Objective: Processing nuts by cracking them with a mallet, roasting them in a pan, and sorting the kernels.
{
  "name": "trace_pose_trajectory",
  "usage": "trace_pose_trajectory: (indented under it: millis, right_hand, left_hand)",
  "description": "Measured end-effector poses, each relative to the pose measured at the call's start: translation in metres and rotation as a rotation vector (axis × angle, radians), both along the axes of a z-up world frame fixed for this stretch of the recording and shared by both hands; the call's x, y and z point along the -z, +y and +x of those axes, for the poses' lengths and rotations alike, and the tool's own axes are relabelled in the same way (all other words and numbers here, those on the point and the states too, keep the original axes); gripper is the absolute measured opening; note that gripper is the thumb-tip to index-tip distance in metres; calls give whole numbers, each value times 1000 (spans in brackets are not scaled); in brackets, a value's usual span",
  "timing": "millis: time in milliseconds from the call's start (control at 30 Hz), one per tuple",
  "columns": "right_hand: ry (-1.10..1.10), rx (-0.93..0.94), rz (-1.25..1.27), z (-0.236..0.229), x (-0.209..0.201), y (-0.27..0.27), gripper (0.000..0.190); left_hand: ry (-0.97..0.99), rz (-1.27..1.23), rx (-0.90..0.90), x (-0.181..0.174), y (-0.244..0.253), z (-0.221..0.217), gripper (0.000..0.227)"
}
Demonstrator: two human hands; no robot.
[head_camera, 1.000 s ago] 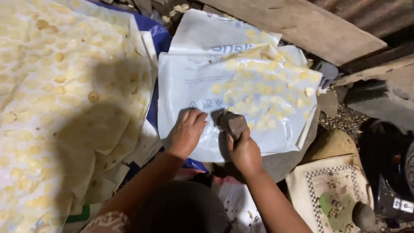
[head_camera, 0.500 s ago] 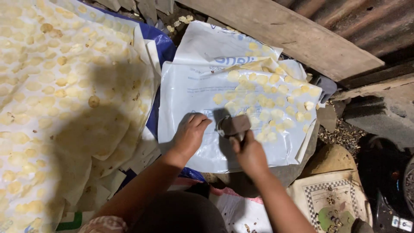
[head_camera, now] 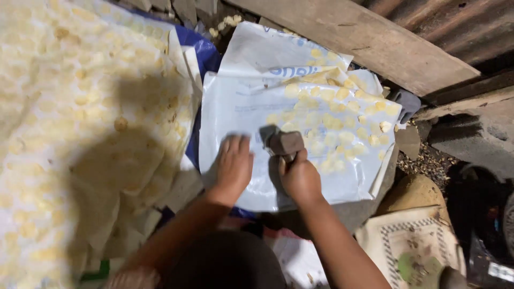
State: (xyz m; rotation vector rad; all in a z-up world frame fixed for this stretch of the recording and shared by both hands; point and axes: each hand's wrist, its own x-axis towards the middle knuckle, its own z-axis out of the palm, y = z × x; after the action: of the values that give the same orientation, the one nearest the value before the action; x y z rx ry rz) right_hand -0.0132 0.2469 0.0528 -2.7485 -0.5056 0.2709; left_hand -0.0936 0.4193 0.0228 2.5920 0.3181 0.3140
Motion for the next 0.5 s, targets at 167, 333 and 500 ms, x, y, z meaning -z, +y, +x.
trace_pose_trajectory:
  millis: [167, 333, 500]
  right_hand:
    - [70, -36, -144, 16, 3, 3, 57]
    - [234, 32, 115, 22, -82, 11, 45]
    - [-103, 76, 400, -19, -118, -5, 29]
  left_hand:
    - [-43, 20, 23, 34, 1, -31, 25]
    - [-173, 56, 37, 18, -7, -10, 20]
    - [-164, -182, 77, 35, -11, 8, 39]
